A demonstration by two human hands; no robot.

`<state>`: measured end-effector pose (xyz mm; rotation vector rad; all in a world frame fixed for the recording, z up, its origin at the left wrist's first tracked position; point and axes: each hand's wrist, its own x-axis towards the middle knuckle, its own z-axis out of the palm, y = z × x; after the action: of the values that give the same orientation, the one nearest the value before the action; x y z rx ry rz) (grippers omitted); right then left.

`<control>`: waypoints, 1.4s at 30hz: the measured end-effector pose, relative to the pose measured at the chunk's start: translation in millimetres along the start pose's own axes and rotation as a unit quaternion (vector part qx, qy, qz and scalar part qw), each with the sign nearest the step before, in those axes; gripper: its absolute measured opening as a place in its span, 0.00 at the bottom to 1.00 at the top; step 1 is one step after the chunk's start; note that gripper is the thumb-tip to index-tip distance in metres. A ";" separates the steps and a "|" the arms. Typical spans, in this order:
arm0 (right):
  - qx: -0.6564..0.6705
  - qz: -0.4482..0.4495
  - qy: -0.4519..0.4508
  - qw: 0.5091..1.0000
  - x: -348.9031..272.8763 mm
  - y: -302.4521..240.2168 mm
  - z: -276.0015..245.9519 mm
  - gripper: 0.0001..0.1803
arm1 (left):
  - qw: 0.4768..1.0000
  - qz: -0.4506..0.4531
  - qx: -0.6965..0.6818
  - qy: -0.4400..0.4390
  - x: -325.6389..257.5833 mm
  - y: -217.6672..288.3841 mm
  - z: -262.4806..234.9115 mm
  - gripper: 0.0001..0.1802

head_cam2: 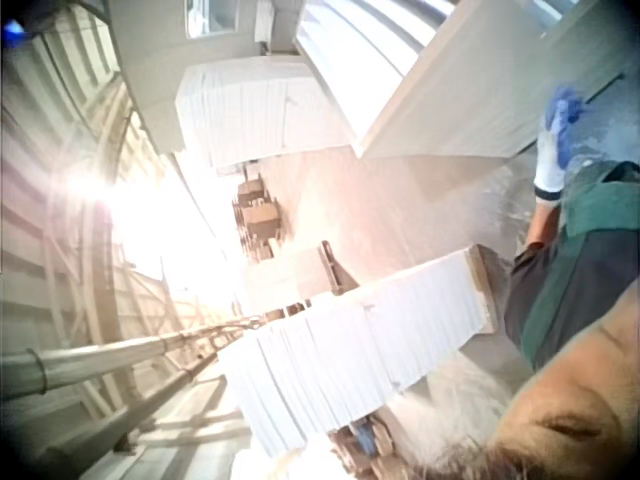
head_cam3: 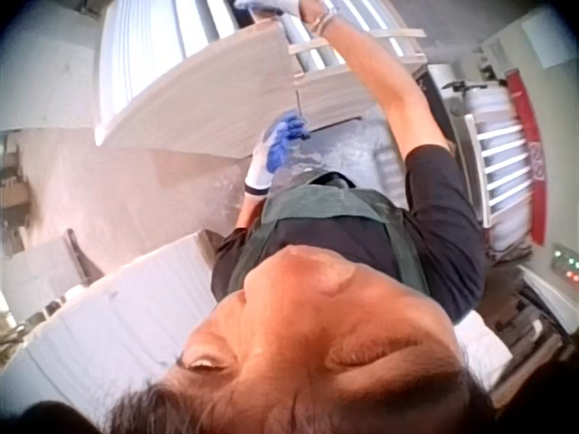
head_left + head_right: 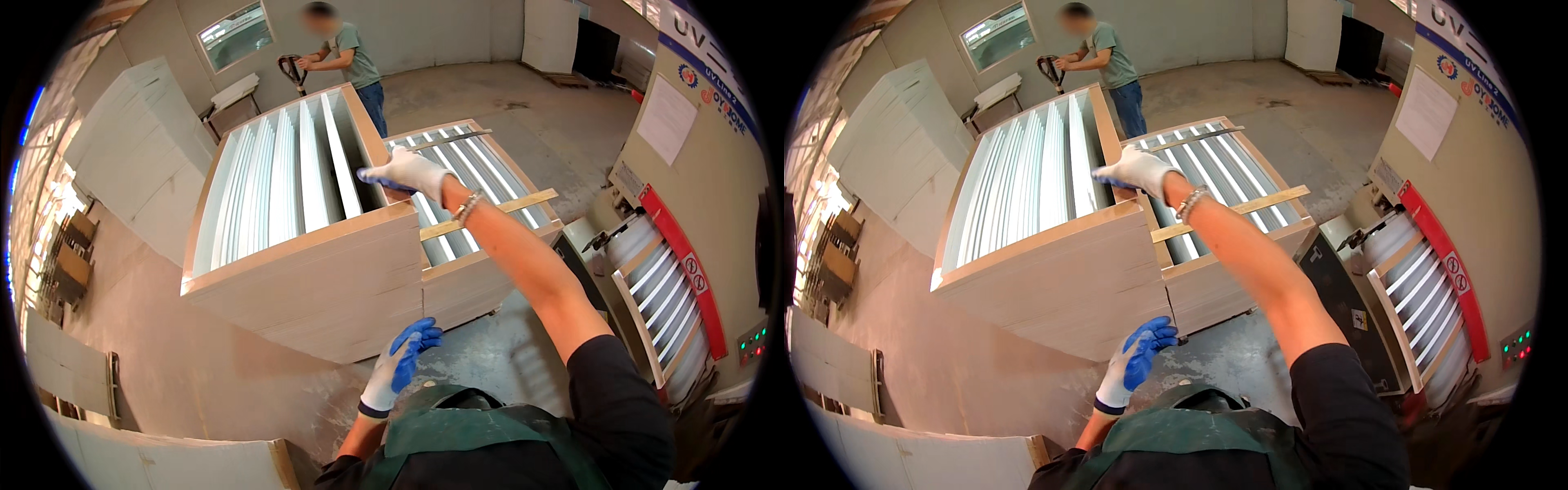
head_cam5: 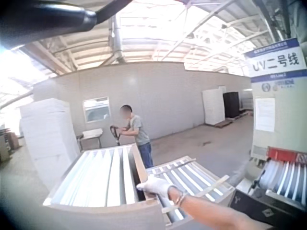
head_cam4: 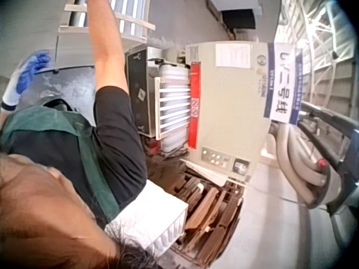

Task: The person repeatedly picks up wooden slatted frames from a stack and feeds them into a UV coating machine. The person handles each frame individually, placing it onto the machine's rollers, and then retrieves it after processing to place it on a separate stack. The task involves continuous pick-and-place handling of the frames.

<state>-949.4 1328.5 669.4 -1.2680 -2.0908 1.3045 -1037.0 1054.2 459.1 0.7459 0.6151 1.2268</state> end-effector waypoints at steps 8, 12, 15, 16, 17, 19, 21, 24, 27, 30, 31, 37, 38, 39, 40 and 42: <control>0.230 -0.015 0.091 0.969 -32.3 48.3 -36.8 0.09 | 0.973 0.211 0.059 0.067 -34.2 73.8 -9.6 0.39; 0.252 -0.060 0.140 0.956 -119.4 98.4 -75.7 0.09 | 0.963 0.242 0.099 0.065 -45.5 86.6 0.5 0.47; 0.310 -0.016 0.194 0.931 -213.2 133.9 -95.2 0.16 | 0.961 0.240 0.131 0.033 -38.0 75.9 22.0 0.44; 0.316 -0.001 0.234 0.920 -248.1 145.0 -95.2 0.18 | 0.970 0.207 0.124 0.026 -35.3 71.4 31.1 0.42; 0.293 -0.016 0.260 0.920 -282.8 154.9 -93.1 0.17 | 0.973 0.191 0.128 0.005 -28.8 66.0 41.1 0.41; 0.234 0.054 0.332 0.912 -344.4 174.8 -86.2 0.18 | 0.979 0.137 0.150 -0.029 -19.6 57.8 62.7 0.40; 0.210 0.075 0.405 0.887 -383.8 187.1 -75.4 0.19 | 0.979 0.078 0.188 -0.030 -5.1 62.0 75.5 0.38; 0.202 0.115 0.510 0.828 -473.1 205.3 -34.4 0.17 | 0.973 0.001 0.196 -0.122 6.0 34.9 105.5 0.36; 0.222 0.136 0.606 0.752 -531.7 222.0 0.4 0.18 | 0.948 -0.140 0.234 -0.164 36.0 6.9 123.3 0.27; 0.206 0.192 0.676 0.681 -534.4 229.1 11.9 0.19 | 0.935 -0.261 0.128 -0.205 112.8 -13.6 128.4 0.23; 0.192 0.195 0.695 0.665 -530.9 226.0 16.3 0.20 | 0.920 -0.294 0.115 -0.233 138.4 -18.5 129.2 0.23; 0.166 0.341 0.753 0.538 -524.3 183.3 52.4 0.21 | 0.841 -0.410 0.066 -0.346 204.1 -40.1 131.8 0.24; 0.173 0.359 0.756 0.519 -523.1 177.9 59.9 0.21 | 0.835 -0.418 0.076 -0.350 207.0 -42.4 131.9 0.24; 0.187 0.366 0.755 0.511 -523.8 172.1 64.8 0.21 | 0.824 -0.432 0.094 -0.356 208.9 -43.3 134.5 0.24; 0.193 0.363 0.763 0.499 -524.2 170.4 72.7 0.21 | 0.816 -0.435 0.103 -0.366 210.6 -47.2 131.7 0.24; 0.212 0.398 0.761 0.466 -524.8 163.3 79.3 0.21 | 0.793 -0.463 0.120 -0.376 215.1 -50.4 131.2 0.24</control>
<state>-646.0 875.2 565.5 -1.9268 0.1689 0.2452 -855.8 1232.7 496.3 0.8989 0.3637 -0.1042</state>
